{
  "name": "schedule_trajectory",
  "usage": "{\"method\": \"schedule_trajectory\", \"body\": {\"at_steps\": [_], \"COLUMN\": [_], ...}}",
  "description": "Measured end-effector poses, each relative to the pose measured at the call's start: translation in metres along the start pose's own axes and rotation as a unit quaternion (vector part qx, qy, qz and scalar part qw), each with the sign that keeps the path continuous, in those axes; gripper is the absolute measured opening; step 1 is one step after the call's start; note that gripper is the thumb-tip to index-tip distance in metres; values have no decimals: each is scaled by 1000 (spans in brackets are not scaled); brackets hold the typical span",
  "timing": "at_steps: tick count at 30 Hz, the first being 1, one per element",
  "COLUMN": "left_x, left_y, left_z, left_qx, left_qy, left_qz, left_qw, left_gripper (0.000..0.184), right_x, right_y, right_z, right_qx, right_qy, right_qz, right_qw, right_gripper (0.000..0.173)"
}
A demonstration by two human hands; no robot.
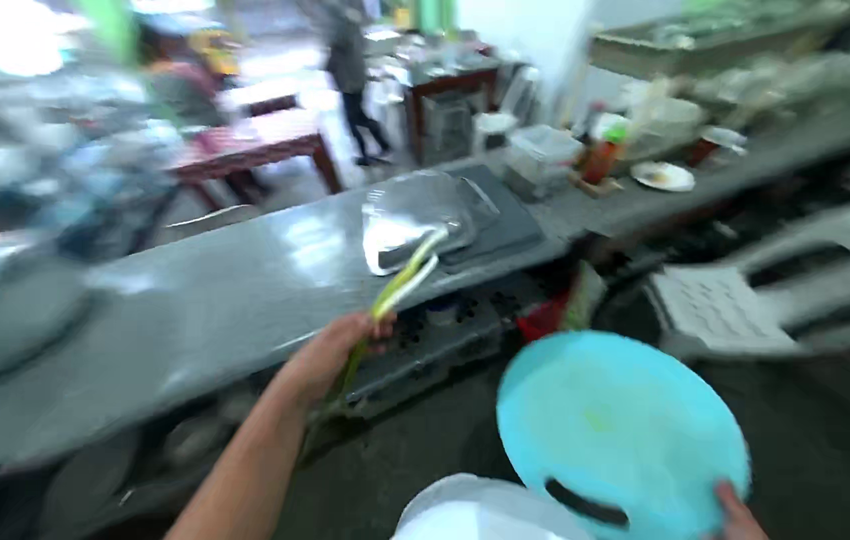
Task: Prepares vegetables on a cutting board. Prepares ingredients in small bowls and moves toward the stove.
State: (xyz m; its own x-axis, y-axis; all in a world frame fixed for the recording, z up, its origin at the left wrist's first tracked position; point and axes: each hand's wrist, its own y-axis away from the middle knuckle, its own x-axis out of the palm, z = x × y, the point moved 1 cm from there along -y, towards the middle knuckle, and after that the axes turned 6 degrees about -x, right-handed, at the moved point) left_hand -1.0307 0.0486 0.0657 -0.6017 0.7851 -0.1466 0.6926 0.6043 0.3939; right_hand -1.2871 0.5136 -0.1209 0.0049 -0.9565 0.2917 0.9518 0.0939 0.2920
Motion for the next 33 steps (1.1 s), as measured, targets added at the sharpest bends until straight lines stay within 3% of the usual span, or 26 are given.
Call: {"method": "schedule_trajectory", "body": {"at_steps": [2,6,9,12,19,26,30,33], "left_x": [70,189,262,339,537,724,810,858], "left_y": [-44,-120,-154,-163,-129,-49,-15,2], "left_z": [41,95,104,88,44,32,51,67], "left_qx": [-70,-138,-115,-82,-57,-35,-26,-34], "left_qy": [-23,-74,-110,-105,-87,-207,-248,-270], "left_qz": [109,188,256,346,532,564,582,602], "left_qw": [991,969,953,929,840,798,774,751], "left_gripper": [33,29,25,22,29,25,27,32], "right_x": [12,5,-27,-62,-151,-243,-287,-305], "right_y": [2,22,44,70,108,102,93,92], "right_z": [8,38,40,41,32,27,20,23], "right_qx": [5,0,-27,-45,-137,-89,-72,-25], "right_qy": [3,-65,-150,-246,-331,-296,-189,-86], "right_qz": [-89,-208,-251,-312,-489,-671,-722,-733], "right_qw": [996,976,956,916,795,674,662,674], "right_gripper": [26,30,32,33,35,37,37,60]}}
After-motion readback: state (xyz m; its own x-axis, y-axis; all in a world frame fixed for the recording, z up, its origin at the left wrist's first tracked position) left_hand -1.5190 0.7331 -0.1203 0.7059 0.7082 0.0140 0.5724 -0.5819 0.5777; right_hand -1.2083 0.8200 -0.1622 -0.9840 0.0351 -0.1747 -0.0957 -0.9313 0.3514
